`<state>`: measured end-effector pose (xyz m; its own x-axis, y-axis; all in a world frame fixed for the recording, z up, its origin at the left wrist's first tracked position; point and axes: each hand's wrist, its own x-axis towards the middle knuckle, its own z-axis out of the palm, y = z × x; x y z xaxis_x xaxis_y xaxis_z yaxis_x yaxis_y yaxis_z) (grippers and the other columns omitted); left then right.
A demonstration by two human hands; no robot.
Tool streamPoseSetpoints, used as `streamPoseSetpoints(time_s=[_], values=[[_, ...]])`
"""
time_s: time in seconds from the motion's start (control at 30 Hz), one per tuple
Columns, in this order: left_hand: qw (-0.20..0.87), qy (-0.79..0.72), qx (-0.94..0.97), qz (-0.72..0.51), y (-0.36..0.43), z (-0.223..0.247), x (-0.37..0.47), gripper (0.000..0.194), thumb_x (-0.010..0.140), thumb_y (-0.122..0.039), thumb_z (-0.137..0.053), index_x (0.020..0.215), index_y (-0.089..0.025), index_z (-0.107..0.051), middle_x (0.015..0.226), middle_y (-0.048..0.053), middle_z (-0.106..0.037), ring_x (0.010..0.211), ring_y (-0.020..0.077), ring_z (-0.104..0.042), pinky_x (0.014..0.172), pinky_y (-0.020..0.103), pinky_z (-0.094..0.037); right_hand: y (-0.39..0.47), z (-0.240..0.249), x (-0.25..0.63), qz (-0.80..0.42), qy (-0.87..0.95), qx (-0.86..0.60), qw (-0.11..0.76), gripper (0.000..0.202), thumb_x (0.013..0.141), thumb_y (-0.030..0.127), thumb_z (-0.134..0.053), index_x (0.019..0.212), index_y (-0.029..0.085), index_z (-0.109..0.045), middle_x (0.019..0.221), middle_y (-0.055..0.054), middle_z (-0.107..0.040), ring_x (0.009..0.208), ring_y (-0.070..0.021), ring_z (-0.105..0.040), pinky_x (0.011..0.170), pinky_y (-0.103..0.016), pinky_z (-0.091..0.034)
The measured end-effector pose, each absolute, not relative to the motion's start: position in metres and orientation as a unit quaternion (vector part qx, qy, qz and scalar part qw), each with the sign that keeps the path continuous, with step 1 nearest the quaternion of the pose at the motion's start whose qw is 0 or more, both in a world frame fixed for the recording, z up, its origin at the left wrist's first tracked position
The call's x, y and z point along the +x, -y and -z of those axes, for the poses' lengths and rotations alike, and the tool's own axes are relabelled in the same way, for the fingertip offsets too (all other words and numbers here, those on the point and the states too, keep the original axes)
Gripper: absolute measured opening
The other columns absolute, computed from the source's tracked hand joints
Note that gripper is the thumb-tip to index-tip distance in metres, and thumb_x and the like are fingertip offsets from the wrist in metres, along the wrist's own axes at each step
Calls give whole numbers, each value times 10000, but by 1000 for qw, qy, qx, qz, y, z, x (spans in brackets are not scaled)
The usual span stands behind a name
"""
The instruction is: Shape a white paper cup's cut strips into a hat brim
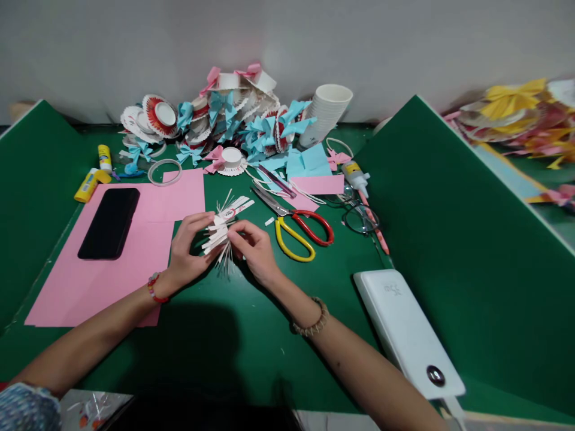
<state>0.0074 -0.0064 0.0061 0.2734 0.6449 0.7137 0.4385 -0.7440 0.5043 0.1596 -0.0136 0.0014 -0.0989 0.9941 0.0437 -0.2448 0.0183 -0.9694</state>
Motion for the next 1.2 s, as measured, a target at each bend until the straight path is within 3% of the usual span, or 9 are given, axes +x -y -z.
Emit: streamPoseSetpoints(time_s=[0.23, 0.47, 0.83, 1.2], values=[[102, -345, 792, -494, 8, -7, 8, 423, 742, -209, -688, 1122, -165, -507, 1080, 120, -584, 1028, 205, -573, 862, 396, -509, 17, -1, 157, -416, 572, -430, 562, 272, 826, 444, -532, 701, 204, -503, 657, 24, -477, 589, -109, -427, 546, -244, -358], [120, -340, 774, -520, 8, -10, 6, 245, 812, -150, -564, 1052, -197, -547, 1105, 92, -555, 1062, 198, -541, 868, 398, -500, 17, 0, 157, -430, 554, -447, 555, 288, 811, 467, -541, 696, 205, -510, 637, 28, -474, 564, -108, -409, 526, -244, -343], [72, -321, 788, -520, 12, -13, 7, 118, 816, -138, -581, 926, -177, -571, 834, 42, -595, 809, 148, -574, 677, 285, -501, 19, -3, 156, -444, 570, -434, 539, 278, 803, 458, -561, 696, 203, -532, 589, 36, -466, 510, -98, -395, 489, -241, -326], [166, -344, 722, -577, 14, -6, 8, 101, 783, -78, -598, 832, -166, -609, 772, 19, -618, 760, 129, -588, 666, 275, -491, 20, -3, 156, -402, 596, -453, 528, 119, 790, 301, -568, 732, 198, -586, 615, 19, -534, 521, -104, -448, 507, -250, -368]])
